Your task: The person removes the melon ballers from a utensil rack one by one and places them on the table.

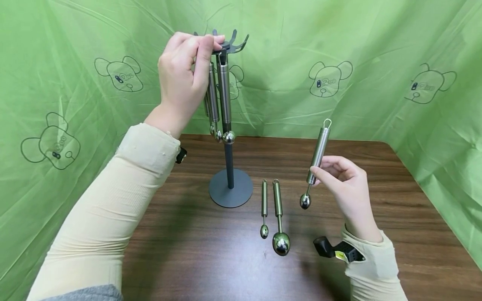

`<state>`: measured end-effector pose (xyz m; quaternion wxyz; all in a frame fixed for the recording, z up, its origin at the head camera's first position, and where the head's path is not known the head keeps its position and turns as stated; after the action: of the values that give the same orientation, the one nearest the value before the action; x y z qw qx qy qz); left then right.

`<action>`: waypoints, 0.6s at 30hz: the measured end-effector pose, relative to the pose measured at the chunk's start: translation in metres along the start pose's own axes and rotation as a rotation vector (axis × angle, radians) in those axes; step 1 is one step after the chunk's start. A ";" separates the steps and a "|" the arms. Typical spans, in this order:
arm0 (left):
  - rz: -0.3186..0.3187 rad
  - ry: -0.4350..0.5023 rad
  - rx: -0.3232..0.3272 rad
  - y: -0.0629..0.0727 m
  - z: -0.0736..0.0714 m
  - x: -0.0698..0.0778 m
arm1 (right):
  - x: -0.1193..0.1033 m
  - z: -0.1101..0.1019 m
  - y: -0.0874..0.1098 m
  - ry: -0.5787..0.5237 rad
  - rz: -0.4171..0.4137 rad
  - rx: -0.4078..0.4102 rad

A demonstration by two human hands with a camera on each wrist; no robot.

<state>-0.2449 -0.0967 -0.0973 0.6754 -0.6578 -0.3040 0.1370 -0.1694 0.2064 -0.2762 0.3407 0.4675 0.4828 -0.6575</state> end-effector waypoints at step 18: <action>0.102 -0.122 0.044 0.001 0.002 0.009 | 0.037 -0.006 0.001 0.066 0.041 -0.074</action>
<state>-0.2384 -0.0899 -0.0960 0.6620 -0.6478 -0.3077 0.2177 -0.1788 0.2115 -0.3116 0.3551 0.4860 0.5079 -0.6163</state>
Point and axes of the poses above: each hand's wrist, its own y-axis away from the middle knuckle, its own z-axis out of the palm, x = y × z, the point moved 7 cm from there along -y, towards the middle knuckle, and after that the axes turned 10 degrees about x, right-handed, at the moved point
